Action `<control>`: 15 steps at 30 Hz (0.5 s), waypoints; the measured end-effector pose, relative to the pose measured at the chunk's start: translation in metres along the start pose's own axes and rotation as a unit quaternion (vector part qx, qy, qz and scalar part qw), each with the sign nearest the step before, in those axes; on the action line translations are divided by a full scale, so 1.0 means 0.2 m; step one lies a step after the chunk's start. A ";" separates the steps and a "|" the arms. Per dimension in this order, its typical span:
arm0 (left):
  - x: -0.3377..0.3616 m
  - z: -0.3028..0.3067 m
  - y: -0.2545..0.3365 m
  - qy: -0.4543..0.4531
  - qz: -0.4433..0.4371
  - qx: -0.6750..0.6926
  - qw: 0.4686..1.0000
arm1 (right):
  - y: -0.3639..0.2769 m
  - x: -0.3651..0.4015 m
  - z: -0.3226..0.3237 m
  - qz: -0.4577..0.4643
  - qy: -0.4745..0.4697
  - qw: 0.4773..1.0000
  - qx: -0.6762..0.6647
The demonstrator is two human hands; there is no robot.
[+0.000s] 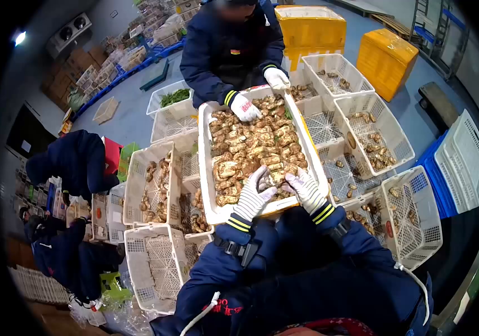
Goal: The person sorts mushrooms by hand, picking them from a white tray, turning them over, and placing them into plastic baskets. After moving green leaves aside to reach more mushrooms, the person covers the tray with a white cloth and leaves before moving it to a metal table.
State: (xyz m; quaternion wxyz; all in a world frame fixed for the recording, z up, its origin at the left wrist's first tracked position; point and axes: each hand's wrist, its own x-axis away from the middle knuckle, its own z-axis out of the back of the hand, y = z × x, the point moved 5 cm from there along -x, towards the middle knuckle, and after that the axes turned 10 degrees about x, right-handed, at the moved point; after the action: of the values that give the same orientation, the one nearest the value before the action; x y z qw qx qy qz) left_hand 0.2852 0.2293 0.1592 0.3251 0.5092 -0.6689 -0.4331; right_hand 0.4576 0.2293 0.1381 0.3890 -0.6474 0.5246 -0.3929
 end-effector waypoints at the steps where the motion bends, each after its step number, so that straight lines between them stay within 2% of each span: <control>1: 0.01 0.01 0.00 -0.005 -0.002 0.021 1.000 | 0.00 0.00 0.00 0.019 -0.004 0.999 0.028; 4: 0.04 0.07 -0.03 0.026 0.052 0.049 0.997 | -0.05 0.01 -0.05 0.074 -0.034 0.991 0.103; 7: 0.07 0.08 -0.03 0.045 0.055 0.062 0.996 | -0.06 0.03 -0.08 0.089 -0.028 0.991 0.093; 15: 0.06 0.13 -0.06 0.057 0.036 0.028 0.997 | 0.02 -0.01 -0.03 0.060 -0.019 0.995 0.078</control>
State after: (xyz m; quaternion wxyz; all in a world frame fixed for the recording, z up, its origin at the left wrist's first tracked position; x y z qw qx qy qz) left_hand 0.2639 0.2223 0.1372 0.3635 0.5174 -0.6792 -0.3726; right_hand 0.4502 0.2298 0.1362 0.4710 -0.5899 0.5224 -0.3966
